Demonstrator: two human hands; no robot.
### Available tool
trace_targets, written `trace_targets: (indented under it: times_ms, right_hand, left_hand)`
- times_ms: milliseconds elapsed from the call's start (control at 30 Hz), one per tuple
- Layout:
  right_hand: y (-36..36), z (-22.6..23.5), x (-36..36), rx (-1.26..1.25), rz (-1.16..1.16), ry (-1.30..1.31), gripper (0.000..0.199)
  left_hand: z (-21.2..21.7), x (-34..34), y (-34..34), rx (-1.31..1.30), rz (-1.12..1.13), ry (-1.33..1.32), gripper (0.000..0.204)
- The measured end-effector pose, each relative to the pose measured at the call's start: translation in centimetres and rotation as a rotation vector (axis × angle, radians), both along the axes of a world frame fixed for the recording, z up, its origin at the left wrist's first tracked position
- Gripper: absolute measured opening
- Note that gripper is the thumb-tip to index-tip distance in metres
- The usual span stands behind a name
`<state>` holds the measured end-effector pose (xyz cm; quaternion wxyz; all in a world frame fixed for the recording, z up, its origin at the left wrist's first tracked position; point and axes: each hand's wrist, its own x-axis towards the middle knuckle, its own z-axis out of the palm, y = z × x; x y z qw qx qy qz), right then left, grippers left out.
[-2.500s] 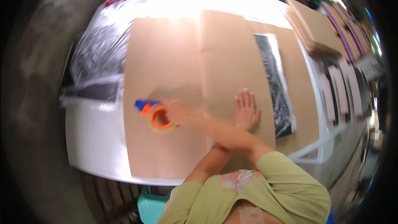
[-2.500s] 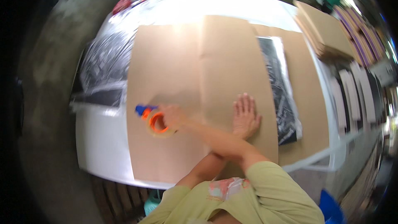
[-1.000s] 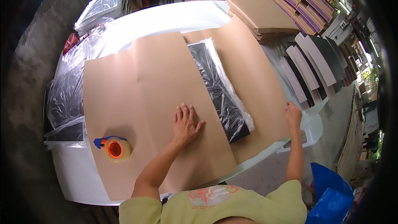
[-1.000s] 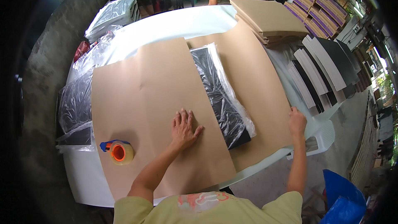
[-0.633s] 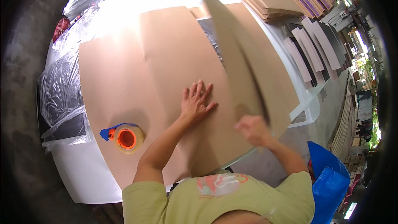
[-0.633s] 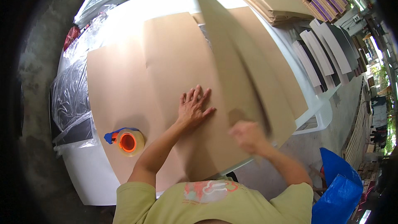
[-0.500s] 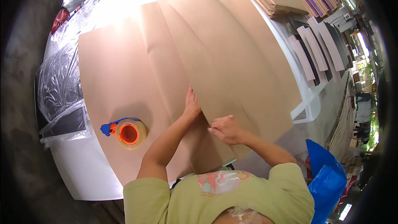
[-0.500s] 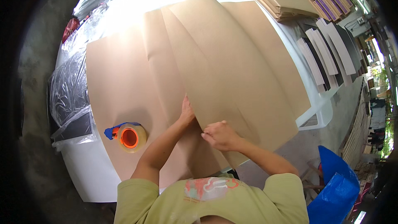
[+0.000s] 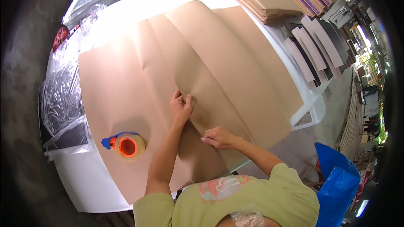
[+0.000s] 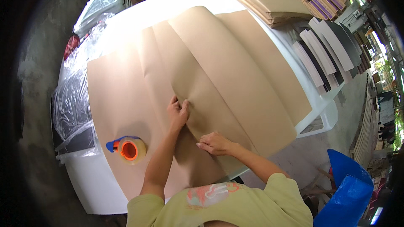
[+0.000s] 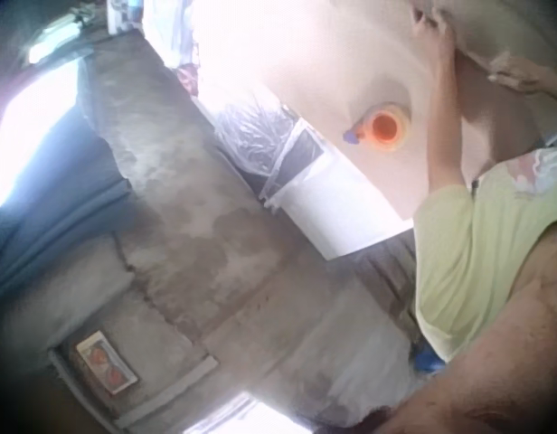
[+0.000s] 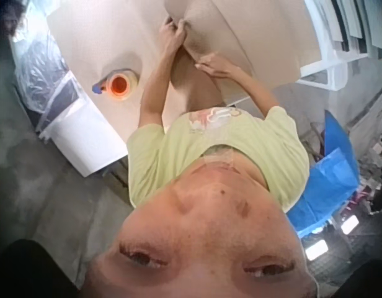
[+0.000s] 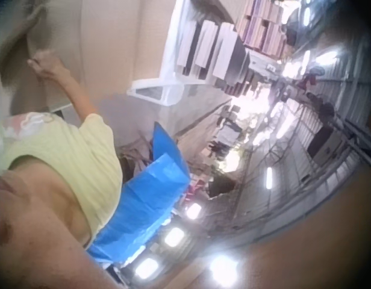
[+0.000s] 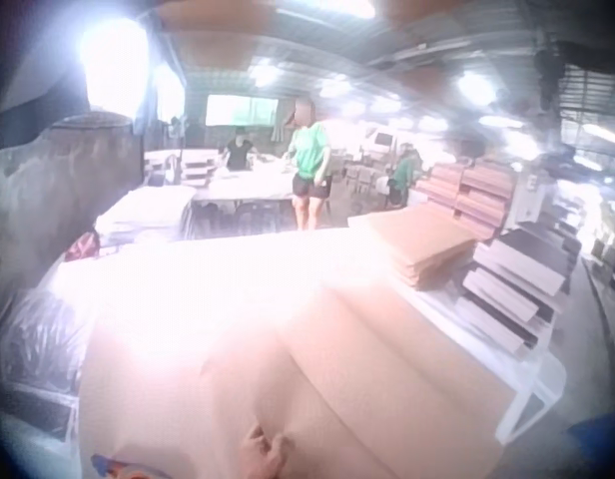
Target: The person wraps black panels in brown paper, securing them with adhesive tape from a dispenser, and stacks them on a table.
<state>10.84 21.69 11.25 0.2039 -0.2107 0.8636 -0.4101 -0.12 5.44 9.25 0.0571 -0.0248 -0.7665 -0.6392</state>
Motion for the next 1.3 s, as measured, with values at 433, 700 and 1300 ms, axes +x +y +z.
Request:
trace_targets:
  times_ms: [433,700,1300]
  right_hand:
    - [24.2,8.4,-9.5,0.356,-0.872,0.835,0.034]
    - [15.9,-0.8,-15.4,0.025,-1.156,0.023,0.033]
    - [18.2,1.6,-12.1,0.308,-0.748,-0.042,0.033]
  left_hand:
    - [0.6,0.8,0.0,0.061,0.025,0.098,0.026]
    - [1.0,0.7,-0.1,0.098,0.037,-0.02,0.02]
    - [0.3,0.8,0.2,0.025,0.088,0.083,0.009]
